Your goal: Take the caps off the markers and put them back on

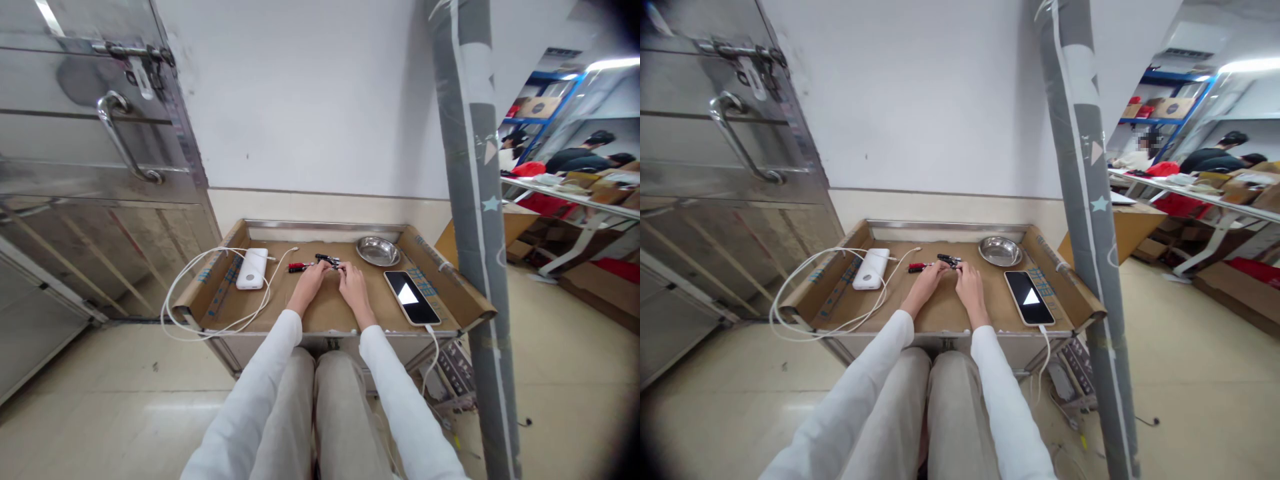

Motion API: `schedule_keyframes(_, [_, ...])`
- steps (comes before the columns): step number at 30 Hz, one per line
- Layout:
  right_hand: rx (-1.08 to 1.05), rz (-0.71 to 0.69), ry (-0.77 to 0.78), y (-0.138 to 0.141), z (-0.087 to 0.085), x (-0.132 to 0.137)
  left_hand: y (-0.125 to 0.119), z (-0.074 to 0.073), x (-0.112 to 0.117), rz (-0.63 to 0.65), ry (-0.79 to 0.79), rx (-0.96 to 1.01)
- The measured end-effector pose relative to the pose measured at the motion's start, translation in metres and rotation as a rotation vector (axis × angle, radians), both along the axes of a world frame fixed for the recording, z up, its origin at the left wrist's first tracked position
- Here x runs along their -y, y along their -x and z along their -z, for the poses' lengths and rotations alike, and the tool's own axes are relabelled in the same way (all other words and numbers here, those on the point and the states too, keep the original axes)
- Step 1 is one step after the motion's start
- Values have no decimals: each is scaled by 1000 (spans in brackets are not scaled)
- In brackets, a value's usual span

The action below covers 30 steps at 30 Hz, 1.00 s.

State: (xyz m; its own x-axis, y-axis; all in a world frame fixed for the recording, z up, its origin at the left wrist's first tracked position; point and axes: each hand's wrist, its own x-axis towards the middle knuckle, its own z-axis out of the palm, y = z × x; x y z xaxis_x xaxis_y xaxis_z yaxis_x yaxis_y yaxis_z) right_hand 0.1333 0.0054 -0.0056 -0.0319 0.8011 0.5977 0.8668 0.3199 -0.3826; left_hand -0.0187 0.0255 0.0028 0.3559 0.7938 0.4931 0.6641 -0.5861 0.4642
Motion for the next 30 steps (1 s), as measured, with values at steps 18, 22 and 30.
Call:
schedule_keyframes(18, [83, -40, -14, -1, -7, 6, -1, -1, 1, -38, -46, -104])
schedule_keyframes(22, [39, 102, -49, -2, -10, 7, -3, 1, -5, -26, -70, -164])
schedule_keyframes(30, [-29, 159, -51, -4, -8, 7, -1, 0, 10, 21, -85, -282])
